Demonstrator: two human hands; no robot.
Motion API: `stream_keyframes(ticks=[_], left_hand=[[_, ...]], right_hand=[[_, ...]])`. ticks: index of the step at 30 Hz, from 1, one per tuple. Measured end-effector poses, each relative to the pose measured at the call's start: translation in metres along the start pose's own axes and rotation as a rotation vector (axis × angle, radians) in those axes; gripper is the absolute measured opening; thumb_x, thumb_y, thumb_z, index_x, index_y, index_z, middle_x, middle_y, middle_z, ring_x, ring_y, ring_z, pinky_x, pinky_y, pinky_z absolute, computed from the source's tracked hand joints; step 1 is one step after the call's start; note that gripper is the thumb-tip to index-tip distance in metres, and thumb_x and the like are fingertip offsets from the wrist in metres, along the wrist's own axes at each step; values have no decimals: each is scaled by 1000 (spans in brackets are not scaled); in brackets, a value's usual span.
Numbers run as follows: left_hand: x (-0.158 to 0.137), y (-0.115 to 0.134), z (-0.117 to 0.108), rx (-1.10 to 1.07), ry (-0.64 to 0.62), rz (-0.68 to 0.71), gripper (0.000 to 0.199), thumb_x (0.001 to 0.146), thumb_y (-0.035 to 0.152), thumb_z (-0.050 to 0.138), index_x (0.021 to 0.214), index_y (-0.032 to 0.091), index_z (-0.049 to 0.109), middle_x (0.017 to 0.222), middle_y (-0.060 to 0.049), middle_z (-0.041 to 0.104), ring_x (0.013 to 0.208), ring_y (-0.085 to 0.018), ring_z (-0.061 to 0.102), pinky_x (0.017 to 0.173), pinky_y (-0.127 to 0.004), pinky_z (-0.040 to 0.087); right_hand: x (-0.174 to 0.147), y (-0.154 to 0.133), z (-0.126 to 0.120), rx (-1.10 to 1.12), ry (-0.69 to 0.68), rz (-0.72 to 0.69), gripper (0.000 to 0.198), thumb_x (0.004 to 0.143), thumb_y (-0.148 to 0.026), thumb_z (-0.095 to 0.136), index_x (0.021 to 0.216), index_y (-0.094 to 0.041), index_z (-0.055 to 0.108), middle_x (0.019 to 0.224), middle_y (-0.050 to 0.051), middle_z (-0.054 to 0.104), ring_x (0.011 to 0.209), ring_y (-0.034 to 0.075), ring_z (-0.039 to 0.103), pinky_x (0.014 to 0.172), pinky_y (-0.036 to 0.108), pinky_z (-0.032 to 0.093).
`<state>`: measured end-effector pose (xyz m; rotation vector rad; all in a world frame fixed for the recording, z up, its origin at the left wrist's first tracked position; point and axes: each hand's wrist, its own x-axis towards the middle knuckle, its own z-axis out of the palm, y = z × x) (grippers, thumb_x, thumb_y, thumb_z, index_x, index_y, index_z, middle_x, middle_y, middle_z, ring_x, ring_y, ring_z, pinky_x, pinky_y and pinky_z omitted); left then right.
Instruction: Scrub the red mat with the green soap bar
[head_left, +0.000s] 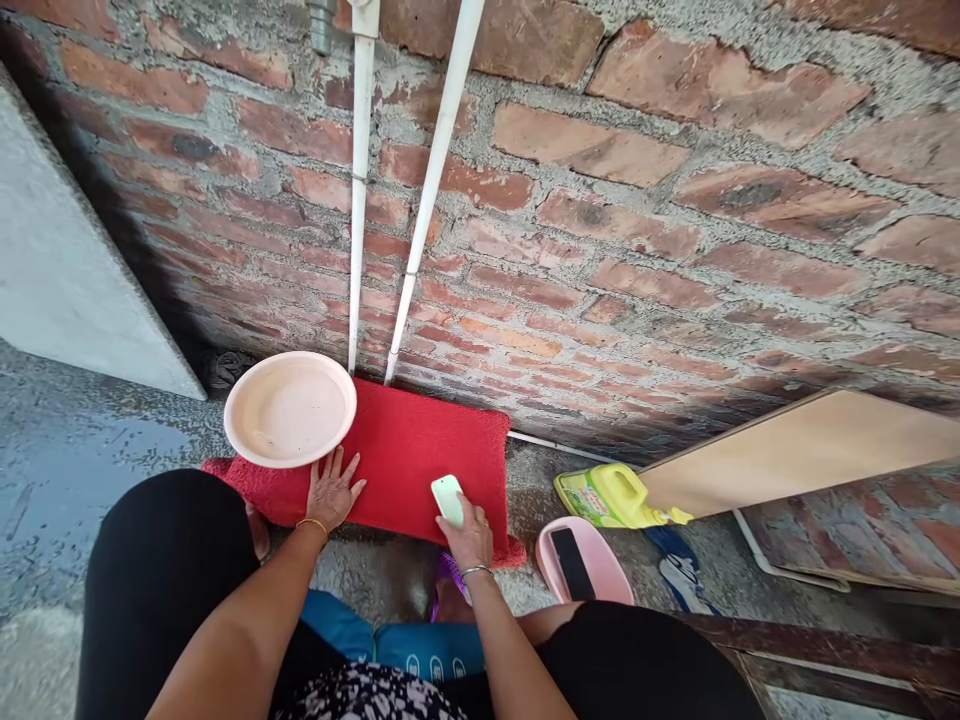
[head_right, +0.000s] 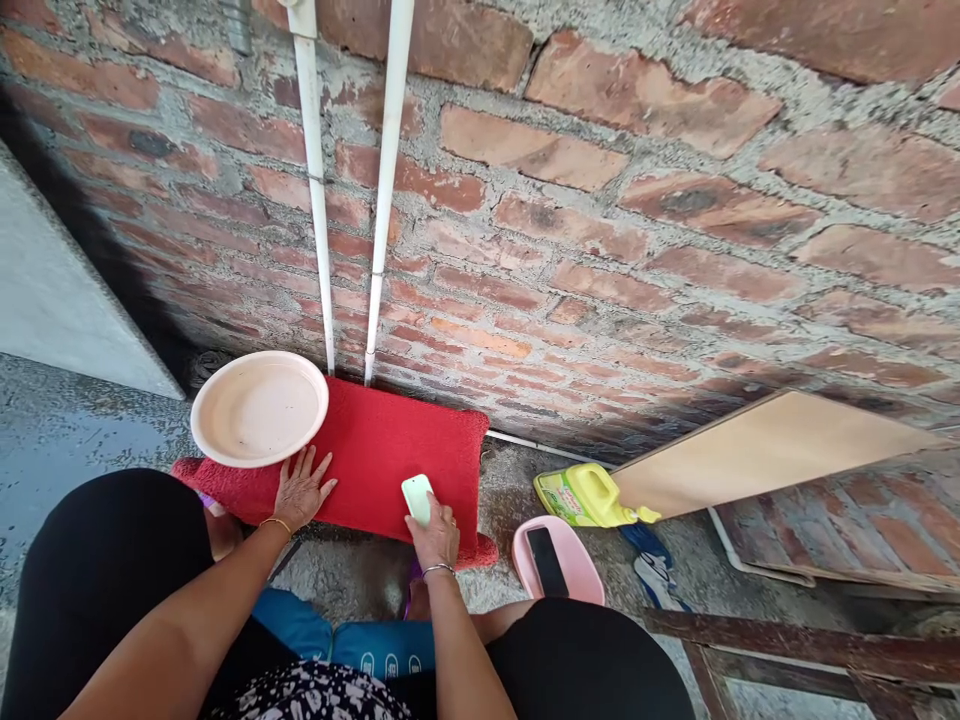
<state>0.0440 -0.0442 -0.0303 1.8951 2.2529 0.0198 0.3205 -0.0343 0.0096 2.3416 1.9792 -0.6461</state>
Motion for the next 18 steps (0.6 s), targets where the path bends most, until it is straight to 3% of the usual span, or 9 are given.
stream_keyframes(ticks=[3, 6, 9, 11, 16, 18], left_hand=[[0, 1, -2, 16, -22, -3, 59, 92, 51, 40, 147, 29, 34, 156, -11, 29, 145, -29, 23, 116, -52, 10], [0, 1, -2, 18, -21, 0, 59, 92, 51, 39, 147, 29, 34, 156, -11, 29, 145, -29, 22, 116, -52, 10], [0, 0, -1, 3, -8, 0, 58, 92, 51, 39, 146, 30, 35, 155, -10, 30, 144, -29, 23, 116, -52, 11], [1, 0, 1, -3, 0, 2, 58, 92, 51, 40, 146, 29, 35, 155, -10, 30, 144, -29, 24, 116, -52, 11], [2, -1, 7, 2, 20, 7, 59, 92, 52, 42, 146, 29, 36, 155, -12, 30, 143, -29, 25, 116, -52, 12], [2, -1, 8, 5, 26, 6, 59, 91, 51, 42, 145, 29, 36, 155, -12, 30, 143, -29, 26, 116, -52, 12]], right_hand=[[4, 34, -8, 57, 67, 195, 63, 81, -52, 52, 138, -27, 46, 120, 11, 57, 103, 29, 60, 86, 40, 45], [8, 72, -15, 185, 156, 434, 73, 80, -61, 47, 138, -17, 44, 115, 18, 61, 101, 33, 61, 77, 42, 48], [12, 84, -18, 247, 200, 540, 77, 81, -63, 43, 135, -8, 46, 109, 22, 63, 101, 35, 61, 75, 41, 48], [15, 70, -16, 245, 217, 458, 72, 80, -60, 47, 132, -9, 50, 111, 20, 63, 102, 32, 61, 80, 38, 47], [21, 13, -1, 121, 189, 36, 55, 77, -45, 61, 127, -22, 58, 110, 10, 60, 100, 25, 60, 89, 32, 43], [24, 7, 1, 61, 166, -49, 54, 74, -41, 65, 126, -27, 59, 109, 7, 60, 98, 24, 59, 89, 32, 42]])
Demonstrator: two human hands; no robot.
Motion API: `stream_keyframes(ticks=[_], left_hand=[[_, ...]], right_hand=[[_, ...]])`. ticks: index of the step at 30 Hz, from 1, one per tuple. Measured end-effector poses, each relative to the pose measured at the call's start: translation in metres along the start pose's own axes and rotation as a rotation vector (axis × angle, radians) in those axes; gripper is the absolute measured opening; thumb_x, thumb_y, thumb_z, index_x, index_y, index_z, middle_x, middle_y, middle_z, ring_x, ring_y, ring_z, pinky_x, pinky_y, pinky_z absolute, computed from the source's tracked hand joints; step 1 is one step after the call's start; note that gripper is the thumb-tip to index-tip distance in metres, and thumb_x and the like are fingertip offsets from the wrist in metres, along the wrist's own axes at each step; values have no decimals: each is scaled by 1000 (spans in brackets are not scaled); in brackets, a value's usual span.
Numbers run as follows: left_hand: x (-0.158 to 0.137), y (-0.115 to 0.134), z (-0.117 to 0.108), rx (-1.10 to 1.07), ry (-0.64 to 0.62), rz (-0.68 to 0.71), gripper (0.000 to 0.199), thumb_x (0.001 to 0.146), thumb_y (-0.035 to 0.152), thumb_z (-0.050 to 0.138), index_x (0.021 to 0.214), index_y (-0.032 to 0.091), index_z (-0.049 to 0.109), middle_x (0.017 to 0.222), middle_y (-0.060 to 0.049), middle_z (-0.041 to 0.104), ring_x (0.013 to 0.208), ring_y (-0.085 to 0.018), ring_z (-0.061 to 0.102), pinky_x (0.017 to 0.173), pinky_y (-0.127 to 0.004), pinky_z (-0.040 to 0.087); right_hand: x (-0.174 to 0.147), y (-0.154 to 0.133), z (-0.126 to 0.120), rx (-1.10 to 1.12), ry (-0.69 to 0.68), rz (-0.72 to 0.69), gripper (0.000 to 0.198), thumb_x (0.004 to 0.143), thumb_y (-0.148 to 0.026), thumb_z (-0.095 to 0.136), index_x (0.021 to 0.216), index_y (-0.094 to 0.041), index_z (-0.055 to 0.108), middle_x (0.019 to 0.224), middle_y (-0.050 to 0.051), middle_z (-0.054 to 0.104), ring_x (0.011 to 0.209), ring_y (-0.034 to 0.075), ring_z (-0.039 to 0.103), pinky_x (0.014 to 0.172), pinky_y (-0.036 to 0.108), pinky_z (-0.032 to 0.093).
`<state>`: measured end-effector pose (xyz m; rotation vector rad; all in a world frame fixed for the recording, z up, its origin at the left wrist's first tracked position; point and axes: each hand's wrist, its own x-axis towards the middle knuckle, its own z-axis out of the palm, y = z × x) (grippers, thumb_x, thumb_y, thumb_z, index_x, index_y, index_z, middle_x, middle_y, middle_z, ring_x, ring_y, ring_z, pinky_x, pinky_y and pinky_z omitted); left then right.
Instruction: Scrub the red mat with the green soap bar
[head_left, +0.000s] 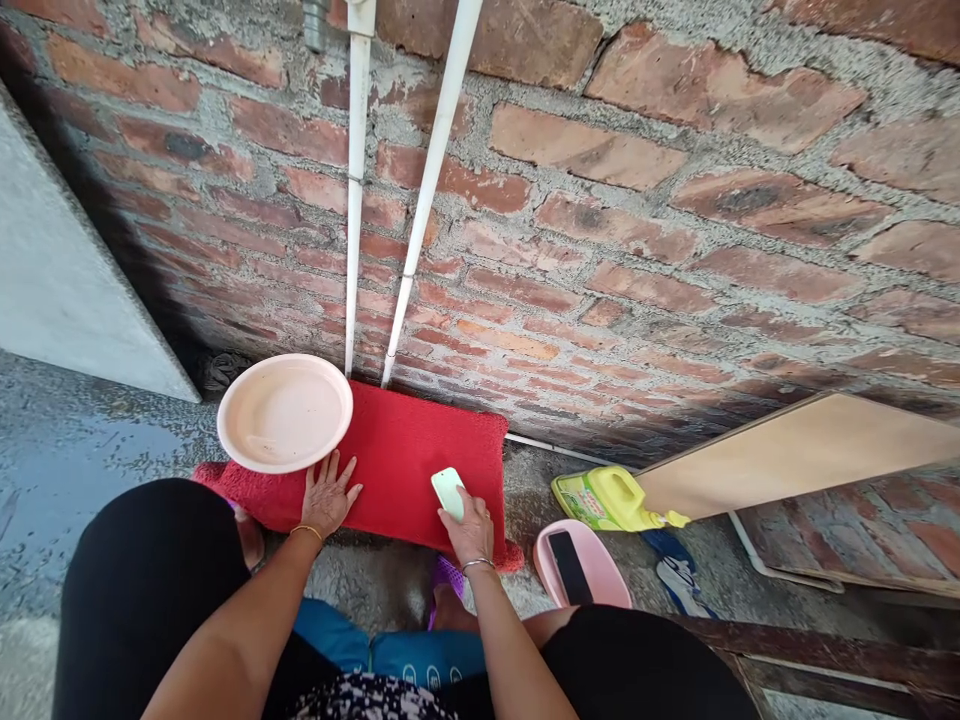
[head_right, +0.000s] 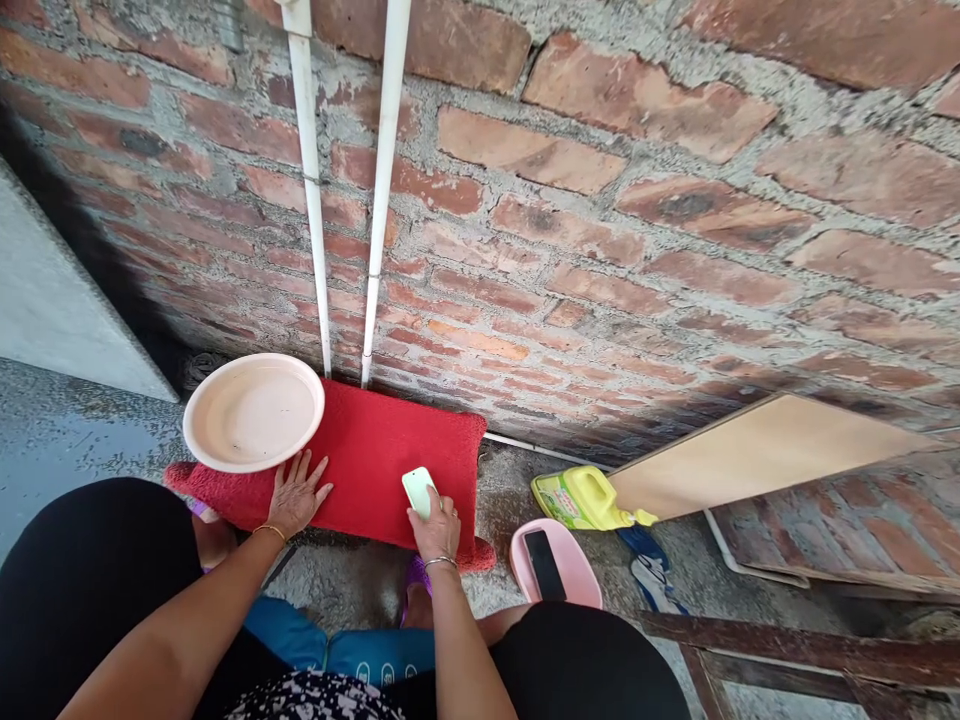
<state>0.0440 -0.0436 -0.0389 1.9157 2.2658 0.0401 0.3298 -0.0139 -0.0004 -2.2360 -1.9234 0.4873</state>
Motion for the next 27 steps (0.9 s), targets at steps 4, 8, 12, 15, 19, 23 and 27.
stream_keyframes(ticks=[4, 8, 12, 15, 19, 23, 27], left_hand=[[0, 0, 0, 2, -6, -8, 59, 91, 51, 43, 145, 29, 36, 155, -12, 30, 143, -29, 27, 116, -53, 12], [0, 1, 0, 3, -2, -6, 59, 92, 52, 42, 146, 29, 36, 155, -12, 30, 143, -29, 26, 116, -53, 11], [0, 1, 2, 1, 8, -8, 59, 92, 52, 41, 146, 29, 36, 155, -11, 31, 143, -29, 26, 116, -53, 10], [0, 0, 3, -1, 16, -3, 58, 92, 53, 40, 145, 29, 37, 155, -11, 31, 143, -29, 26, 116, -53, 10], [0, -1, 4, 0, 17, 3, 59, 92, 53, 40, 145, 29, 38, 155, -12, 31, 143, -30, 27, 116, -53, 10], [0, -1, 4, 7, 21, 2, 58, 92, 53, 40, 145, 29, 38, 155, -12, 32, 143, -30, 27, 116, -53, 10], [1, -1, 6, 7, 20, 2, 59, 92, 52, 41, 146, 29, 36, 155, -12, 32, 143, -30, 27, 116, -53, 11]], right_hand=[[8, 30, -11, 62, 39, 303, 59, 72, -46, 67, 127, -28, 58, 114, 8, 59, 96, 26, 60, 83, 34, 43], [13, 64, -28, 182, 78, 727, 70, 76, -54, 59, 133, -14, 52, 112, 17, 62, 91, 29, 63, 76, 37, 45], [14, 51, -24, 207, 106, 636, 69, 79, -53, 55, 133, -12, 52, 112, 17, 62, 95, 27, 62, 81, 33, 45], [15, 26, -11, 181, 84, 351, 62, 76, -48, 61, 131, -19, 55, 116, 12, 59, 104, 25, 58, 90, 30, 42], [17, 14, -2, 99, 8, 128, 54, 76, -44, 62, 126, -24, 59, 112, 8, 59, 100, 24, 58, 90, 32, 42], [19, 41, -11, 141, 75, 419, 61, 75, -51, 62, 130, -26, 56, 115, 10, 59, 95, 27, 60, 84, 38, 45], [21, 64, -22, 190, 143, 695, 69, 79, -55, 53, 131, -10, 54, 105, 20, 62, 87, 32, 61, 71, 42, 47]])
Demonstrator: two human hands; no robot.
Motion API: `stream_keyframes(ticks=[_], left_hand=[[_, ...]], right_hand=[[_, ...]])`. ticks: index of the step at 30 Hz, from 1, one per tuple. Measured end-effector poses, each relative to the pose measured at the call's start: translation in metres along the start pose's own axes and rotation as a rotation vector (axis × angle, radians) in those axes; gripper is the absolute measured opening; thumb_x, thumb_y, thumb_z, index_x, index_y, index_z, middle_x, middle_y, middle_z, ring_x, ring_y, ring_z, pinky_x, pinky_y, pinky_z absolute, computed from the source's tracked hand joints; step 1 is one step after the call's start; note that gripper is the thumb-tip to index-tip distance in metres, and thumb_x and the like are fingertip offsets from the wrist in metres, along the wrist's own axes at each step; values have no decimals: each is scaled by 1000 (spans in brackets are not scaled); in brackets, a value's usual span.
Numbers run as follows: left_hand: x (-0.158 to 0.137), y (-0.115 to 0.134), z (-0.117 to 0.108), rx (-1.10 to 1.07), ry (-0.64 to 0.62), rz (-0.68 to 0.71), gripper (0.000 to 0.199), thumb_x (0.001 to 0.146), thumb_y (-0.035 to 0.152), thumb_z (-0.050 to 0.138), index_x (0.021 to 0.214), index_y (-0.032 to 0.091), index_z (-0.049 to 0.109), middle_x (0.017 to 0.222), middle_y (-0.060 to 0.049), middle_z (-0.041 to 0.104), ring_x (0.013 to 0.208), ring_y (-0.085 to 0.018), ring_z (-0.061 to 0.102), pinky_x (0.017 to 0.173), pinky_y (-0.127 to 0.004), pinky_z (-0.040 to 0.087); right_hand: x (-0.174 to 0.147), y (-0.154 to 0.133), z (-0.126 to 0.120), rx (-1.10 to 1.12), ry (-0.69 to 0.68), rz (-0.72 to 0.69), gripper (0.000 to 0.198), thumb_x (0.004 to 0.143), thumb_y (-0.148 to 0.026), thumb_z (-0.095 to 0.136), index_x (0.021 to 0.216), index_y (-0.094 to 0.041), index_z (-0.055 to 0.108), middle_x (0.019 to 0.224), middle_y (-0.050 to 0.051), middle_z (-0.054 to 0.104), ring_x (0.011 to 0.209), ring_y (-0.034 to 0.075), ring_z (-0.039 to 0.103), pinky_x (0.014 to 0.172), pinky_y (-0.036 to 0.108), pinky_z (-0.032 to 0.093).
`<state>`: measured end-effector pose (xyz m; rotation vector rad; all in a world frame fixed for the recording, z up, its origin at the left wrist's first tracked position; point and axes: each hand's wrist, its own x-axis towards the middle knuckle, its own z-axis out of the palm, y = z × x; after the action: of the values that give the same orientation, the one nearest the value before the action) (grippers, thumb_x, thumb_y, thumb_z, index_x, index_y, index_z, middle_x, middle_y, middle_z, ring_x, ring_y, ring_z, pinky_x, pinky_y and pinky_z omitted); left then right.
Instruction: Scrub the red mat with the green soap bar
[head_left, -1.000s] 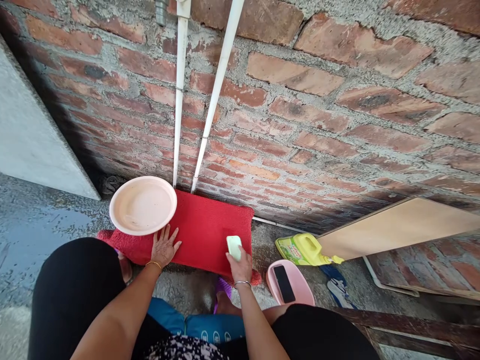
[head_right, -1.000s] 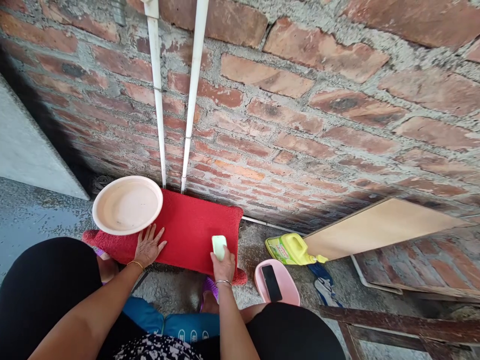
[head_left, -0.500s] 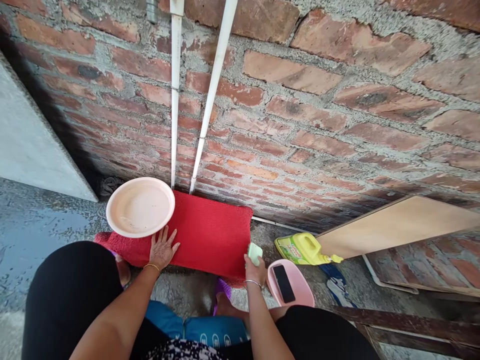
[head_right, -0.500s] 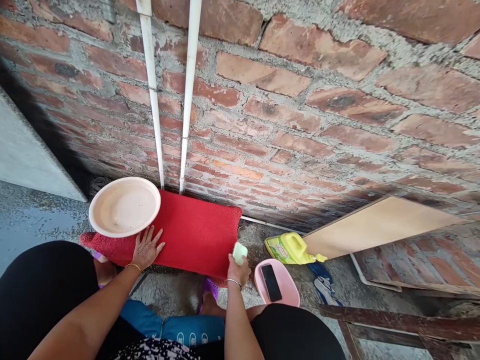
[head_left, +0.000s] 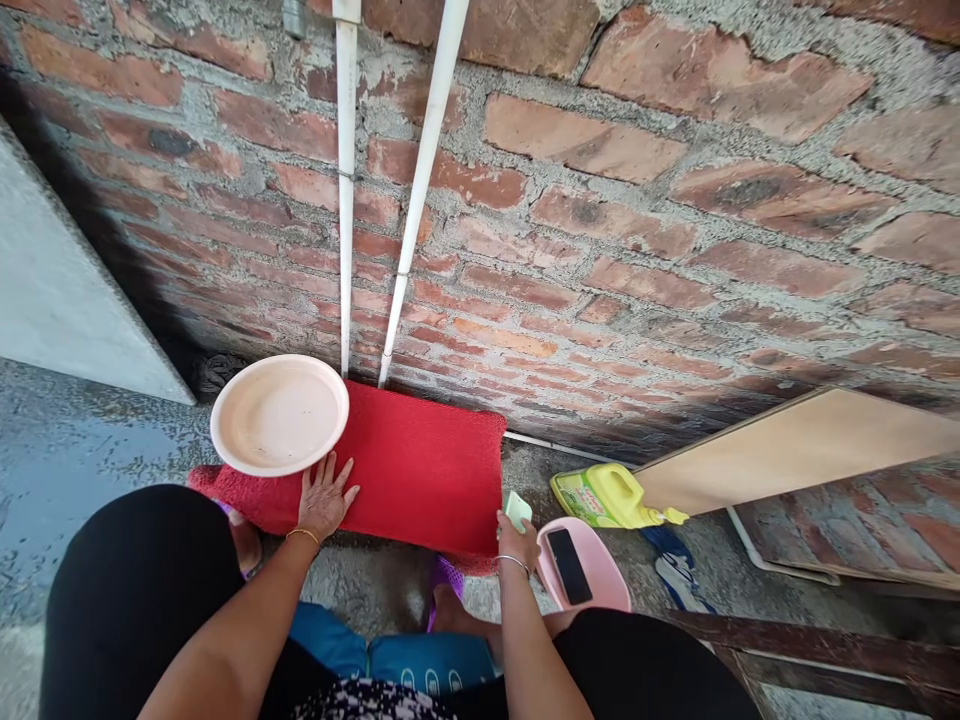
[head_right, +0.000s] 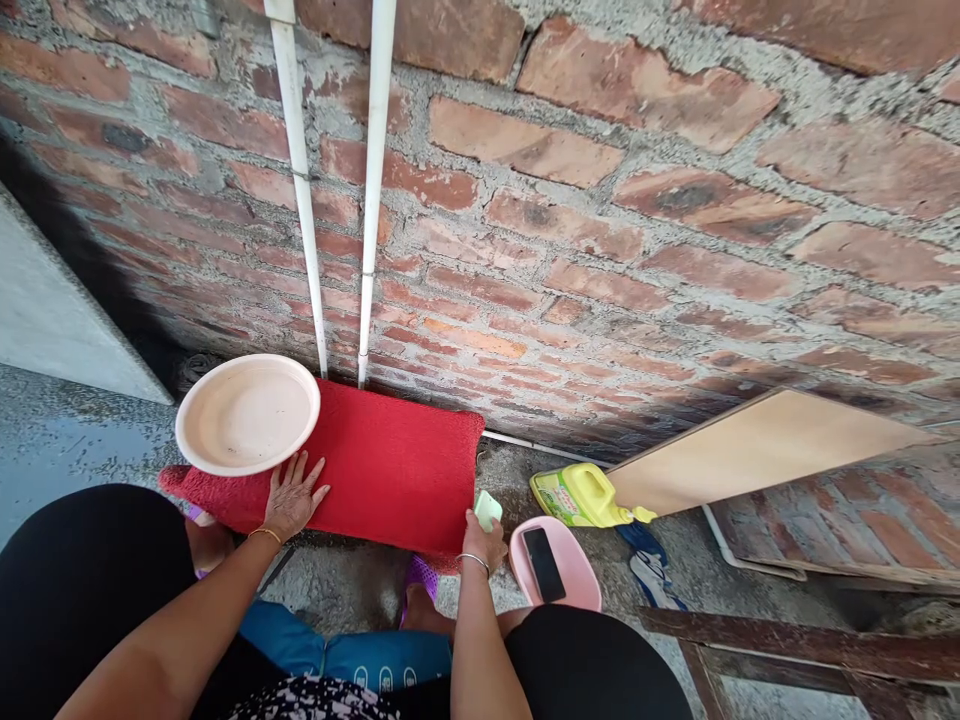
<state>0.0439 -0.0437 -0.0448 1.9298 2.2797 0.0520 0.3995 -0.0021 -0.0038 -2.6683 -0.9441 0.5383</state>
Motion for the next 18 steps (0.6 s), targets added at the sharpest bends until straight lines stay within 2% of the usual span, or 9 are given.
stream_keyframes(ticks=[3, 5, 8, 10, 13, 15, 18], left_hand=[[0, 0, 1, -7, -2, 0, 59, 91, 52, 41, 146, 29, 36, 155, -12, 32, 143, -30, 27, 116, -53, 10], [0, 0, 1, -7, 1, 1, 59, 92, 52, 41, 146, 29, 36, 155, -12, 31, 143, -29, 26, 116, -53, 10], [0, 0, -1, 0, -1, 1, 59, 91, 52, 42, 145, 29, 37, 155, -12, 31, 143, -29, 26, 116, -53, 11], [0, 0, -2, 7, -4, -1, 59, 91, 52, 42, 145, 29, 38, 155, -12, 31, 143, -29, 26, 116, -53, 12], [-1, 1, -3, 14, -8, -4, 59, 91, 53, 42, 145, 30, 38, 155, -12, 30, 143, -29, 27, 116, -53, 12], [0, 1, -4, 10, -11, -6, 59, 91, 53, 41, 145, 30, 37, 155, -11, 31, 143, -29, 27, 116, -53, 12], [-1, 2, -4, 4, -15, -9, 59, 92, 53, 41, 145, 30, 37, 155, -11, 31, 143, -30, 26, 116, -53, 12]], right_hand=[[-9, -9, 8, 34, 10, -89, 63, 79, -52, 55, 127, -12, 57, 103, 17, 63, 92, 30, 60, 77, 38, 47], [-27, -22, 22, 46, -14, -310, 58, 77, -50, 60, 126, -19, 59, 105, 12, 62, 97, 27, 59, 84, 34, 45], [-61, -41, 45, -54, -89, -738, 51, 76, -46, 63, 123, -26, 61, 107, 8, 60, 96, 24, 57, 88, 32, 42], [-78, -48, 54, -185, -148, -909, 50, 75, -44, 66, 123, -28, 62, 109, 7, 59, 96, 23, 57, 87, 33, 41], [-83, -47, 54, -327, -188, -931, 52, 75, -42, 68, 125, -31, 60, 112, 7, 59, 99, 24, 57, 86, 33, 40], [-73, -40, 45, -342, -167, -849, 51, 76, -41, 67, 126, -32, 59, 113, 6, 58, 100, 23, 57, 86, 33, 40], [-49, -22, 28, -258, -122, -644, 49, 78, -44, 64, 125, -31, 59, 112, 5, 59, 97, 22, 60, 83, 32, 42]])
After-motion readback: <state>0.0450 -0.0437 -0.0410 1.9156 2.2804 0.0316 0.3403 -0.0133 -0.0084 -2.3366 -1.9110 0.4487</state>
